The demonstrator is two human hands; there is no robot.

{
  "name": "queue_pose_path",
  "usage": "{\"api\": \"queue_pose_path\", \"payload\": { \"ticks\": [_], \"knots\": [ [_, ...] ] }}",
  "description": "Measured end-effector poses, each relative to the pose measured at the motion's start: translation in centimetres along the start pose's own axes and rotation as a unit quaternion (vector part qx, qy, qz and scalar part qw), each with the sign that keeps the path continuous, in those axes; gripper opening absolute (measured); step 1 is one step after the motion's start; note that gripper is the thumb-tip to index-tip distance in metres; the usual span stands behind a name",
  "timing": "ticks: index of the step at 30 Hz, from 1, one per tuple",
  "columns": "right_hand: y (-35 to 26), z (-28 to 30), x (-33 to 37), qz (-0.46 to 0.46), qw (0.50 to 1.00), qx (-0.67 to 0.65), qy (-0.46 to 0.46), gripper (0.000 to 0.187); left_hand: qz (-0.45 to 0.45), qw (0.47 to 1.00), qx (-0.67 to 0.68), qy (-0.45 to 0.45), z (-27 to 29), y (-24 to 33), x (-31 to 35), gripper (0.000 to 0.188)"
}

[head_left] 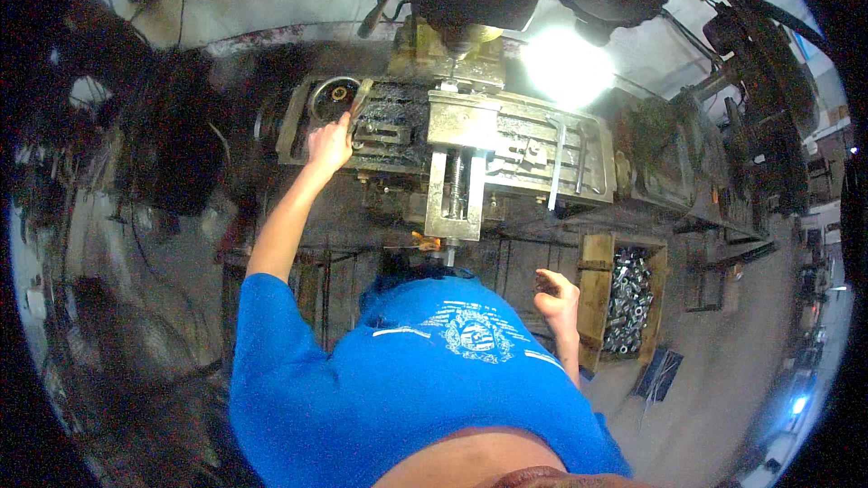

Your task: The person operates a milling machine, repeatedly loading small metal parts into the vise, activating the machine, and measuring the parts with a caliper. The person also uses a compressed air nozzle to clear debris from the machine bed and vise area between cycles.

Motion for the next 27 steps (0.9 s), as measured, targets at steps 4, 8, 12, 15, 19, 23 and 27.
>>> {"api": "queue_pose_path", "payload": {
  "ticks": [4, 8, 12, 15, 19, 23, 27],
  "knots": [
    [1.1, 0.4, 1.0, -0.016, 1.0, 0.002, 0.022, 0.041, 0.016, 0.957, 0.248, 0.15, 1.7, -2.5, 0.5, 0.033],
    [2.6, 1.1, 2.5, -0.036, 0.997, -0.033, 0.057, 0.041, 0.003, 0.798, 0.595, 0.091, 2.0, 1.9, 1.8, 0.02],
    [1.6, 1.3, 2.3, -0.018, 0.999, -0.004, 0.041, 0.041, -0.07, 0.769, 0.61, 0.179, 2.8, 5.8, 0.1, 0.018],
    [1.0, 1.6, 2.3, -0.007, 0.999, 0.003, 0.048, 0.041, -0.073, 0.788, 0.585, 0.178, 2.8, 7.9, -0.5, 0.019],
    [1.1, 1.3, 2.8, -0.014, 0.999, 0.012, 0.044, 0.041, -0.075, 0.798, 0.582, 0.139, 2.4, 7.9, -1.8, 0.019],
    [2.0, 0.4, 3.1, -0.017, 0.999, 0.0, 0.043, 0.042, -0.107, 0.818, 0.541, 0.163, 3.3, 8.4, -1.4, 0.019],
    [1.1, 0.4, 2.7, -0.018, 0.999, 0.004, 0.04, 0.041, -0.116, 0.827, 0.536, 0.127, 3.0, 8.2, -0.8, 0.019]
  ]
}}
Point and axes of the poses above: each hand's wrist, its own x-axis away from the middle knuckle, its own z-axis out of the back of the hand, y = z × x, the point moved 9 cm from there along -x, towards the middle knuckle, and after that the axes turned 12 degrees about -y, right-handed, at the moved point
